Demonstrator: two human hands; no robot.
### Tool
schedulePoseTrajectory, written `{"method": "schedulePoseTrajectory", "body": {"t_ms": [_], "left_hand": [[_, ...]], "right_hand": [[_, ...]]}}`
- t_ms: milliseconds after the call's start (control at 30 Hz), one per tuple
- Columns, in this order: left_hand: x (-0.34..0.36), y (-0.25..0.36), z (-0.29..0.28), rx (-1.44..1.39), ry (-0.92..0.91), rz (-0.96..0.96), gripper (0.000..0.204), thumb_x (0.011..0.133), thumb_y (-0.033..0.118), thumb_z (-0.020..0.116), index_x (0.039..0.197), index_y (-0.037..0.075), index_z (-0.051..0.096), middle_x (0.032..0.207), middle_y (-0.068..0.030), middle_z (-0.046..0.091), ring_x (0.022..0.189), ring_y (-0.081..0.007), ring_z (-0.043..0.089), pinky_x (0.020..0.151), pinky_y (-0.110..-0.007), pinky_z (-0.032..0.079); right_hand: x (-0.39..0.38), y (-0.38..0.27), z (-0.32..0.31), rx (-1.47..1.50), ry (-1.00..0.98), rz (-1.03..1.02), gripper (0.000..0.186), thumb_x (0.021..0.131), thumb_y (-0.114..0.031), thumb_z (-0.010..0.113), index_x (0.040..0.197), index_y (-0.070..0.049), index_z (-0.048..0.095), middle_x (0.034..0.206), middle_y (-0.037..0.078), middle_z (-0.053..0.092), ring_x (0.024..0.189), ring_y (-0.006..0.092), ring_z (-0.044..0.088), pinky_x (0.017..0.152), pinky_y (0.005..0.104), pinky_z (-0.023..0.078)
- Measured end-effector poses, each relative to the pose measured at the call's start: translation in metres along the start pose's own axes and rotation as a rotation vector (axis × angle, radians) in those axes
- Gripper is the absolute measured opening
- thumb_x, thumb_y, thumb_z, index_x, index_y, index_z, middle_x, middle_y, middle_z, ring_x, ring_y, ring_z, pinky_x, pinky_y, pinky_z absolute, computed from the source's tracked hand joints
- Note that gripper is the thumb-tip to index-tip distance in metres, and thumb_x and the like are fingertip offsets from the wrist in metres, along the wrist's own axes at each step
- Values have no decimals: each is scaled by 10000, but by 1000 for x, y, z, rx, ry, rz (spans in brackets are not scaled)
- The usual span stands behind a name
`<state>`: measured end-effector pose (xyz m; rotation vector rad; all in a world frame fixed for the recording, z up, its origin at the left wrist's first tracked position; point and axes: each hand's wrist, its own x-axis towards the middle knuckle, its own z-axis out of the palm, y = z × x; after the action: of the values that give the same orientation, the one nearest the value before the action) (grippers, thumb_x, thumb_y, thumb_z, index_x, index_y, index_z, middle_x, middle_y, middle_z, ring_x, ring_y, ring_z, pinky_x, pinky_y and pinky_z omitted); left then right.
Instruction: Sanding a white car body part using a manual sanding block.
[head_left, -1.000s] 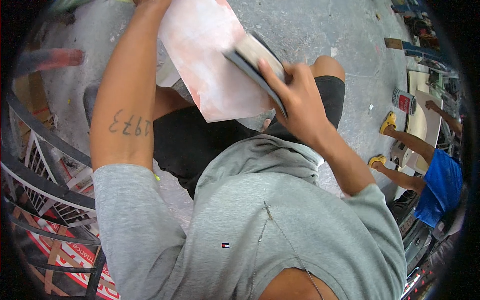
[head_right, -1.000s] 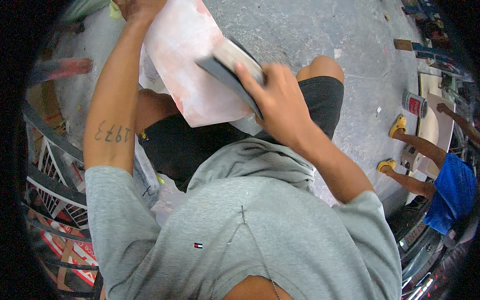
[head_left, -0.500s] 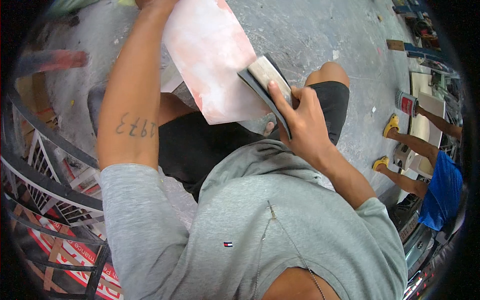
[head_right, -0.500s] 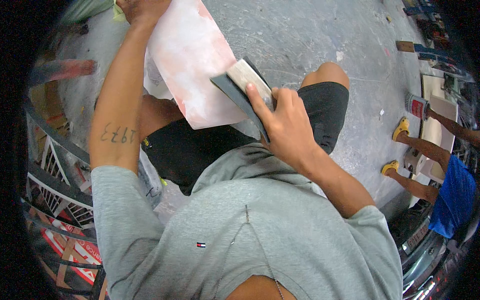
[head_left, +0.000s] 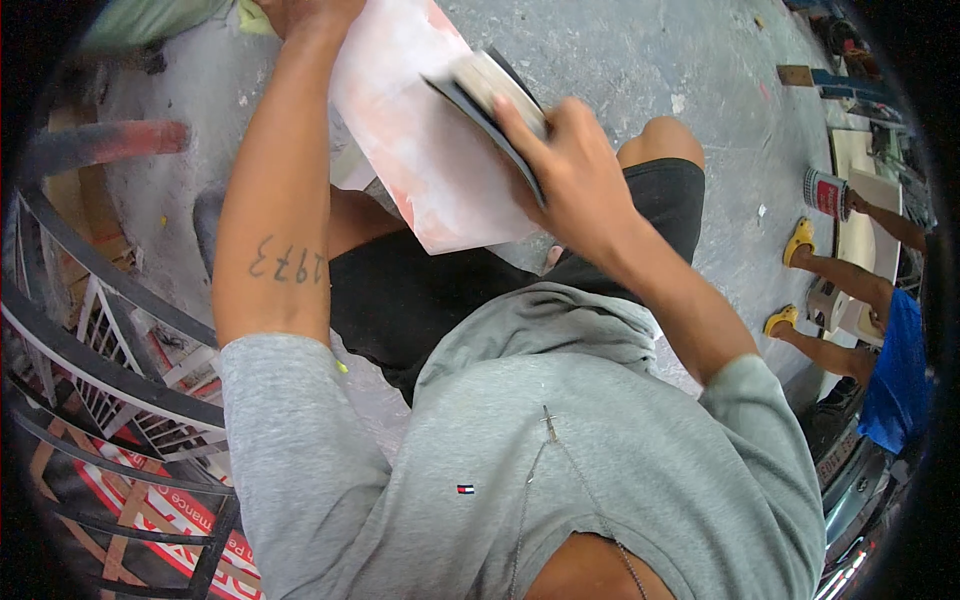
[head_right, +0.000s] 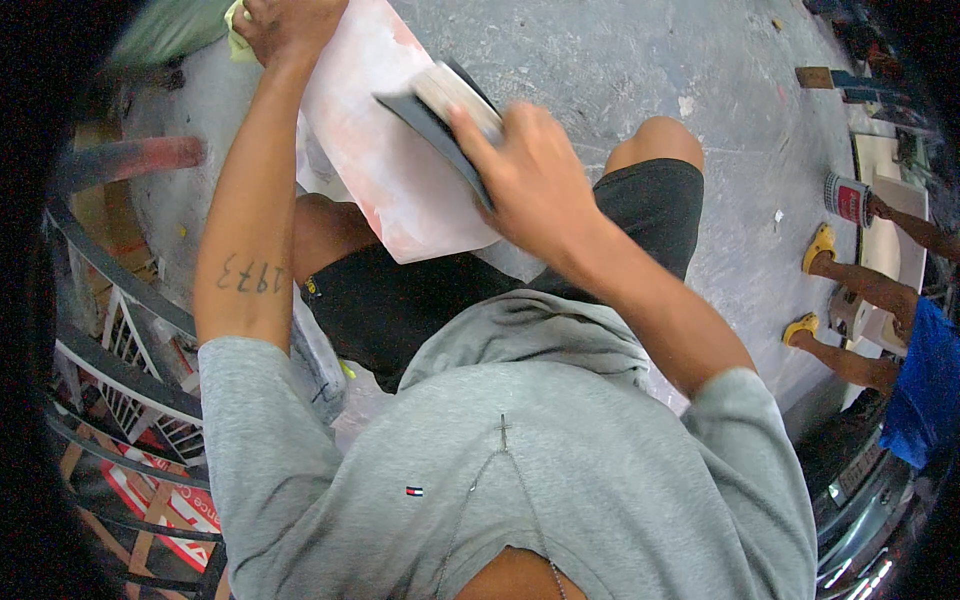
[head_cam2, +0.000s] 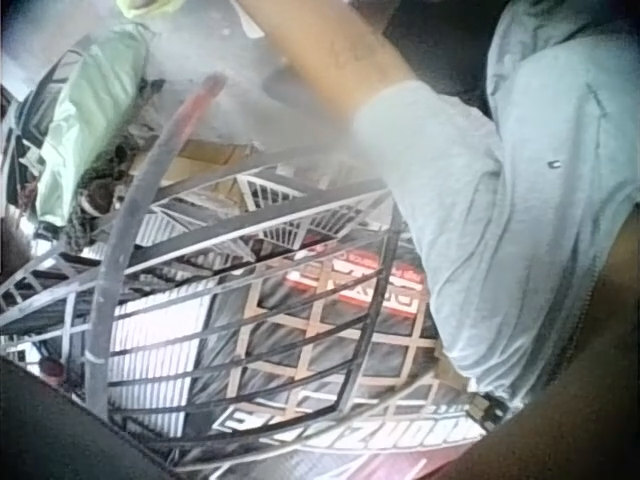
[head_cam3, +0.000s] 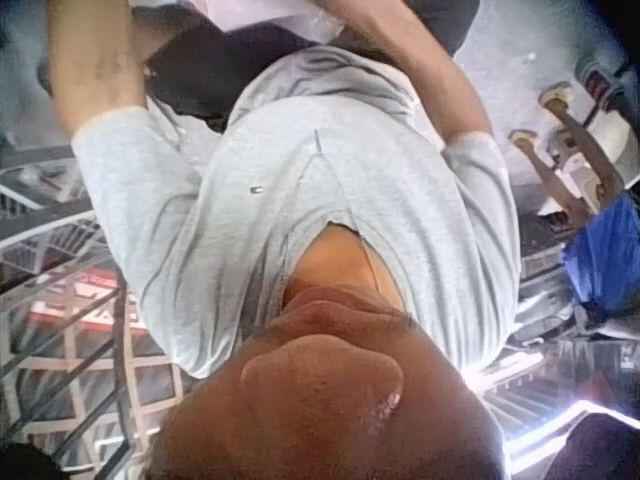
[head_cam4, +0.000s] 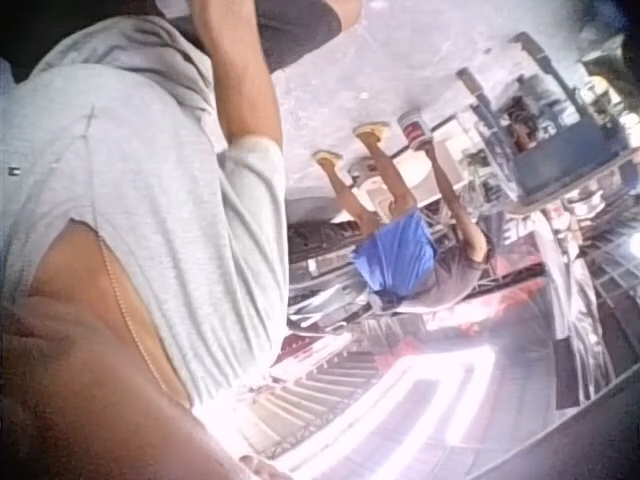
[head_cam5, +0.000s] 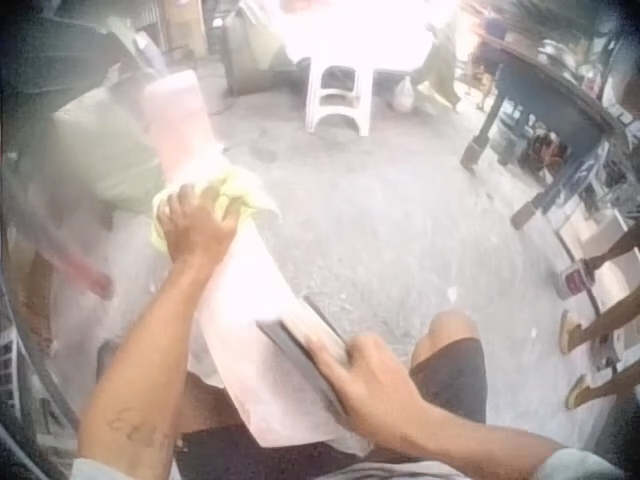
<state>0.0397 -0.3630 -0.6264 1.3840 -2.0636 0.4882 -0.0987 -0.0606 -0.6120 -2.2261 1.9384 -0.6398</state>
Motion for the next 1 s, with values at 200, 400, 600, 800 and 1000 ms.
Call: {"method": "schedulePoseTrajectory", "body": {"t_ms": [200,400,600,800,1000], "left_hand": [[1,1,-2,-23,47,-5,475,889,484,678,1295,237,696,1262,-136,616,1222,-339,534,1089,-515,355],[-1,-1,-1,17,-17,7,460,888,480,675,1284,248,702,1263,-133,615,1218,-328,537,1094,-518,352],[-2,-4,4,-32,42,-6,460,886,478,680,1271,228,705,1256,-139,616,1208,-340,539,1088,-520,356],[-2,-4,3,-6,-32,8,472,890,486,675,1292,239,691,1245,-136,615,1215,-334,543,1087,-525,358],[-1,-2,1,-12,72,16,486,898,484,669,1312,230,683,1222,-139,626,1214,-348,540,1090,-526,356]], "right_hand": [[-11,-2,-4,3,7,0,914,676,-55,814,1522,-108,469,987,219,510,896,394,545,781,469,465],[-7,-2,-1,15,-2,18,843,683,-70,805,1472,-94,510,996,226,524,895,406,555,778,478,476],[-7,-3,-5,1,47,-19,825,681,-54,796,1459,-91,523,975,223,524,882,403,550,764,477,472],[0,-6,-9,26,-67,31,862,664,-38,813,1471,-103,518,956,215,504,882,390,541,758,468,466],[14,-2,-6,37,59,-38,787,713,-39,779,1460,-97,536,962,209,512,881,395,545,756,468,470]]}}
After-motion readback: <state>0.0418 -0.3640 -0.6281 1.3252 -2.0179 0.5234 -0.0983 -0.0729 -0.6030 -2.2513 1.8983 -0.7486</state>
